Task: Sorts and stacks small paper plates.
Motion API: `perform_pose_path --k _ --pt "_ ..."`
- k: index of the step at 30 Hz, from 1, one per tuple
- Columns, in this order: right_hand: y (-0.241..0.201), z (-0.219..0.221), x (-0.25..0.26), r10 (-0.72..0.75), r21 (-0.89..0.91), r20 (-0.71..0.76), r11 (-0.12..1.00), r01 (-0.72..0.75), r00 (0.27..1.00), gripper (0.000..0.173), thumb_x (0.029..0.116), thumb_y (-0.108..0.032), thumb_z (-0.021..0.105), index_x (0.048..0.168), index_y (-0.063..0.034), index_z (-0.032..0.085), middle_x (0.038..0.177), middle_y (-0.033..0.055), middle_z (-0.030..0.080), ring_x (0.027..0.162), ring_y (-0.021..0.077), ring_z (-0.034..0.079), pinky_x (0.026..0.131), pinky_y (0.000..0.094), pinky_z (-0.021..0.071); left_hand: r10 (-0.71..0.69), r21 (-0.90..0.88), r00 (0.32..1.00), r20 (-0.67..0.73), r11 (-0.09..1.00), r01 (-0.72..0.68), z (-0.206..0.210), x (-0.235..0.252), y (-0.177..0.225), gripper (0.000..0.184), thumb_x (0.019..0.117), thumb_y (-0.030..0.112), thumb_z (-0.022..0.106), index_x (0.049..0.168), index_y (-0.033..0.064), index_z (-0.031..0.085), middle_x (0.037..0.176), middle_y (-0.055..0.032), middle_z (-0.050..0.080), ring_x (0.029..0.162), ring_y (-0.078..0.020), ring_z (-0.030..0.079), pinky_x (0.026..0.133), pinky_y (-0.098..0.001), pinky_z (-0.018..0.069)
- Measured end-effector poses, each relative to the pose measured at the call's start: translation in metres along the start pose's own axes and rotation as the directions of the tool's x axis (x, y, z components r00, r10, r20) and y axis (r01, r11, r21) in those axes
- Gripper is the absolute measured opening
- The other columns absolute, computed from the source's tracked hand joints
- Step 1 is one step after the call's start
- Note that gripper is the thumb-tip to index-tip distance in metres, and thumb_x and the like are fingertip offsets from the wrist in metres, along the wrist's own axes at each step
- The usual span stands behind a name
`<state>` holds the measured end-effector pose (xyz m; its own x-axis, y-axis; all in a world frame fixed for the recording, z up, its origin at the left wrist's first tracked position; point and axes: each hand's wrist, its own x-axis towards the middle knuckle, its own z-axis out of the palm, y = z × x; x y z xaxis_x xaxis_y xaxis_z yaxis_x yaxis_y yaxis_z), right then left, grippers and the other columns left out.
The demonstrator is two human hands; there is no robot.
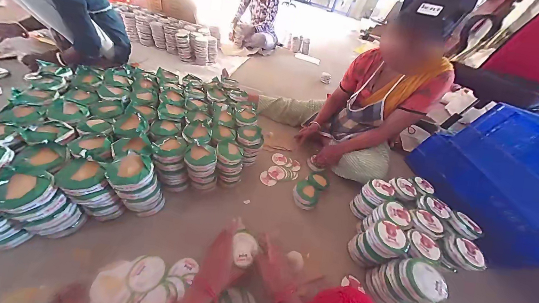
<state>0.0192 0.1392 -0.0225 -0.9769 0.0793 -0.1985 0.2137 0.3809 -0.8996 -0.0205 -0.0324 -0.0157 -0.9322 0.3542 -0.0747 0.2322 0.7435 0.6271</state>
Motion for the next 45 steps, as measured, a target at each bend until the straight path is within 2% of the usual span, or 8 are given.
perform_pose_path --k 6,10,14,18,27,33,40,45 --pt "-0.021 -0.002 -0.009 0.001 0.701 -0.096 0.710 0.067 0.995 0.070 0.1055 -0.053 0.036 0.157 -0.0057 0.032 0.149 0.0113 0.054 0.134 0.0183 0.055 0.109 0.0399 0.0493 0.214 -0.325 0.878 -0.427 0.870 -0.370 0.003 -0.007 0.011 0.136 0.0491 0.047 0.097 0.152 -0.0103 0.029 0.139 -0.0208 0.060 0.129 -0.0267 0.059 0.111 -0.0415 0.0486" --pt "-0.065 -0.011 -0.004 -0.090 0.958 0.146 0.261 -0.118 0.985 0.071 0.1044 -0.063 0.023 0.142 -0.0110 0.054 0.127 0.0128 0.069 0.116 0.0246 0.068 0.097 0.0453 0.0577 0.318 -0.247 0.794 -0.518 0.833 -0.495 -0.007 -0.003 0.024 0.141 0.0556 0.065 0.087 0.154 -0.0120 0.023 0.145 -0.0259 0.054 0.139 -0.0391 0.049 0.118 -0.0646 0.0292" --pt "-0.067 -0.001 0.015 -0.490 0.180 -0.120 0.844 0.505 0.863 0.059 0.1024 -0.035 0.052 0.147 0.0035 0.049 0.148 0.0151 0.053 0.132 0.0176 0.055 0.108 0.0351 0.0496 0.135 -0.427 0.743 -0.656 0.745 -0.512 -0.048 0.000 -0.007 0.117 0.0862 0.076 0.058 0.158 -0.0057 0.014 0.162 -0.0228 0.032 0.151 -0.0253 0.032 0.122 -0.0425 0.0317" --pt "-0.017 0.041 0.015 -0.396 -0.724 0.271 0.517 0.457 0.877 0.068 0.0897 -0.054 0.067 0.148 -0.0223 0.053 0.153 0.0205 0.049 0.140 0.0508 0.043 0.102 0.0735 0.0396 -0.118 -0.493 0.677 -0.726 0.775 -0.395 -0.073 0.004 -0.039 0.088 0.1016 0.054 0.046 0.149 -0.0179 0.025 0.156 -0.0308 0.036 0.145 -0.0224 0.040 0.115 -0.0334 0.0383" --pt "-0.066 -0.031 0.075 -0.106 -0.543 0.192 0.817 0.195 0.976 0.062 0.0987 -0.049 0.060 0.148 -0.0108 0.054 0.152 0.0229 0.048 0.140 0.0465 0.044 0.112 0.0640 0.0371 -0.177 -0.548 0.685 -0.707 0.750 -0.371 -0.068 0.004 -0.051 0.060 0.1042 0.025 0.051 0.144 -0.0176 0.036 0.147 -0.0256 0.050 0.136 -0.0139 0.051 0.111 -0.0263 0.0435" --pt "-0.047 -0.143 0.180 -0.416 -0.785 -0.352 0.619 -0.022 0.839 0.069 0.0980 -0.056 0.057 0.151 -0.0124 0.049 0.154 0.0253 0.044 0.138 0.0529 0.041 0.100 0.0733 0.0400 -0.233 -0.592 0.725 -0.648 0.753 -0.287 -0.067 0.002 -0.070 0.057 0.1045 0.024 0.045 0.147 -0.0122 0.037 0.149 -0.0218 0.049 0.136 -0.0140 0.050 0.108 -0.0320 0.0451" --pt "0.026 -0.166 0.214 -0.050 -0.762 -0.267 0.622 -0.179 0.962 0.092 0.0858 -0.065 0.069 0.158 -0.0167 0.040 0.165 0.0198 0.030 0.149 0.0475 0.029 0.113 0.0709 0.0292 -0.185 -0.534 0.681 -0.708 0.772 -0.346 -0.081 0.006 -0.085 0.053 0.1045 0.020 0.045 0.143 -0.0159 0.039 0.142 -0.0208 0.056 0.128 -0.0108 0.056 0.105 -0.0285 0.0483" --pt "0.003 -0.152 0.152 -0.173 -0.676 -0.336 0.729 -0.109 0.926 0.103 0.0880 -0.051 0.074 0.164 -0.0079 0.018 0.168 0.0285 0.013 0.154 0.0512 0.010 0.117 0.0743 0.0180 -0.149 -0.607 0.837 -0.526 0.756 -0.247 -0.068 0.005 -0.069 0.059 0.1035 0.027 0.052 0.144 -0.0145 0.040 0.141 -0.0232 0.056 0.127 -0.0101 0.058 0.104 -0.0241 0.0479"
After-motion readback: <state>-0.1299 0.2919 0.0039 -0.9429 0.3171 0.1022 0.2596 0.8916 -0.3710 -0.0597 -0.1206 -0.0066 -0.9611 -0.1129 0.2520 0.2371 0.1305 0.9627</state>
